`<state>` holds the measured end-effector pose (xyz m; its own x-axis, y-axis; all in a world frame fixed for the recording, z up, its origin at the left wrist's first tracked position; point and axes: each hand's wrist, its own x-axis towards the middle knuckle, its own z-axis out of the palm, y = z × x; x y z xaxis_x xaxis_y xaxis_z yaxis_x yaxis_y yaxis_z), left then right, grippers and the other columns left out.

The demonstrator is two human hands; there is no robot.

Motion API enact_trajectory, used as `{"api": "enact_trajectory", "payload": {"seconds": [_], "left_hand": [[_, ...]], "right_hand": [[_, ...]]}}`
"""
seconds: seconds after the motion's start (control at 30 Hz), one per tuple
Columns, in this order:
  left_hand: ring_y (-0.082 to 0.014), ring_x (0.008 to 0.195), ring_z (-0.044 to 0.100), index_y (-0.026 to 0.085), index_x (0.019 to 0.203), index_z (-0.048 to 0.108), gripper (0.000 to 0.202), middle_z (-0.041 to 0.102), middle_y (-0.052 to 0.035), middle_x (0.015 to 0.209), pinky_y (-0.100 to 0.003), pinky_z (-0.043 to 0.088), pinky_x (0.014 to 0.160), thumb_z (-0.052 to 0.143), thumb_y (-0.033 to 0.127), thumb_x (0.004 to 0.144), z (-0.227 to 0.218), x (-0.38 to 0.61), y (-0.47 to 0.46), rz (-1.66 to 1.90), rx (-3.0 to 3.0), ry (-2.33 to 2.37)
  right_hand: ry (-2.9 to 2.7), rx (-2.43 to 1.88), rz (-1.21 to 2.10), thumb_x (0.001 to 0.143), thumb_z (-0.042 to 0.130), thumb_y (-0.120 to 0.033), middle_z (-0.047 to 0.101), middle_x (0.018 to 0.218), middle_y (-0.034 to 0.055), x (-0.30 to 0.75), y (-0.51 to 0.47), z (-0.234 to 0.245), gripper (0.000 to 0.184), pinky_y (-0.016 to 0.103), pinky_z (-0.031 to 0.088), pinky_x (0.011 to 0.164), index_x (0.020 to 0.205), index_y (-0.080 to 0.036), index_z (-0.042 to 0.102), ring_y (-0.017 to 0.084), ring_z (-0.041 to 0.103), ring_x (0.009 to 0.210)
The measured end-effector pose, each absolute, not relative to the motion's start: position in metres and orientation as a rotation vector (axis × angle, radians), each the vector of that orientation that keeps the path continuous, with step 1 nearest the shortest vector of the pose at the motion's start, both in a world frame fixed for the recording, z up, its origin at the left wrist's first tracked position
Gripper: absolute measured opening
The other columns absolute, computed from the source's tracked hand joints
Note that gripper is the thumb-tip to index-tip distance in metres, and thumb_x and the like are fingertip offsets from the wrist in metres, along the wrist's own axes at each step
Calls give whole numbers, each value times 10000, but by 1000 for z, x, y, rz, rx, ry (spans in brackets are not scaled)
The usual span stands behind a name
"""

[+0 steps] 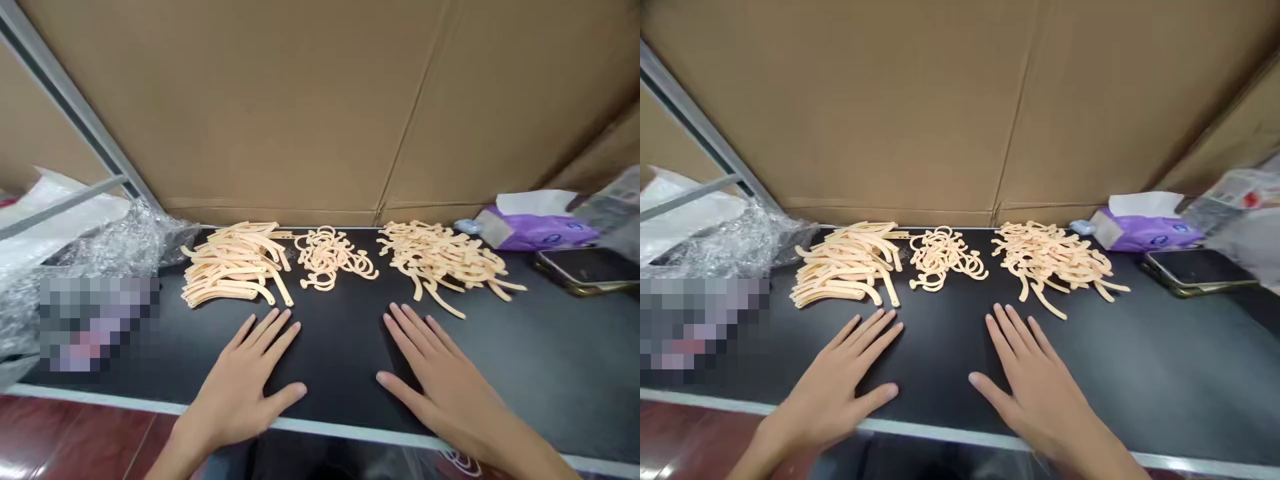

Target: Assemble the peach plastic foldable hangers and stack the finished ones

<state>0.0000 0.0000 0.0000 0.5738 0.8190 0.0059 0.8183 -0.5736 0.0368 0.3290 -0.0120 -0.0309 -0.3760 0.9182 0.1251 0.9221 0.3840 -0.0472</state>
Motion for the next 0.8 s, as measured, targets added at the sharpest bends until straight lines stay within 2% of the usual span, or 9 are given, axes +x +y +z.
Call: {"api": "enact_trajectory", "payload": {"seconds": [0.33, 0.8], "left_hand": [[-294, 1528, 260, 281, 1592, 220, 743, 215, -44, 1662, -564, 263, 1229, 421, 643, 975, 0, 0, -1, 86, 2758, 1410], [-272, 1545, 210, 269, 1575, 285, 755, 216, -35, 1666, -557, 186, 1260, 381, 697, 960, 8, 4, -6, 56, 2626, 1431]], "right_hand": [[-2482, -1655, -56, 946, 411, -661, 261, 1641, 91, 334, -14, -35, 823, 551, 290, 1224, 1587, -164, 272, 314, 259, 1520], [-2463, -1468, -321, 946, 406, -641, 380, 1586, 128, 338, -13, -45, 772, 583, 438, 1117, 1517, -122, 436, 354, 403, 1449]]}}
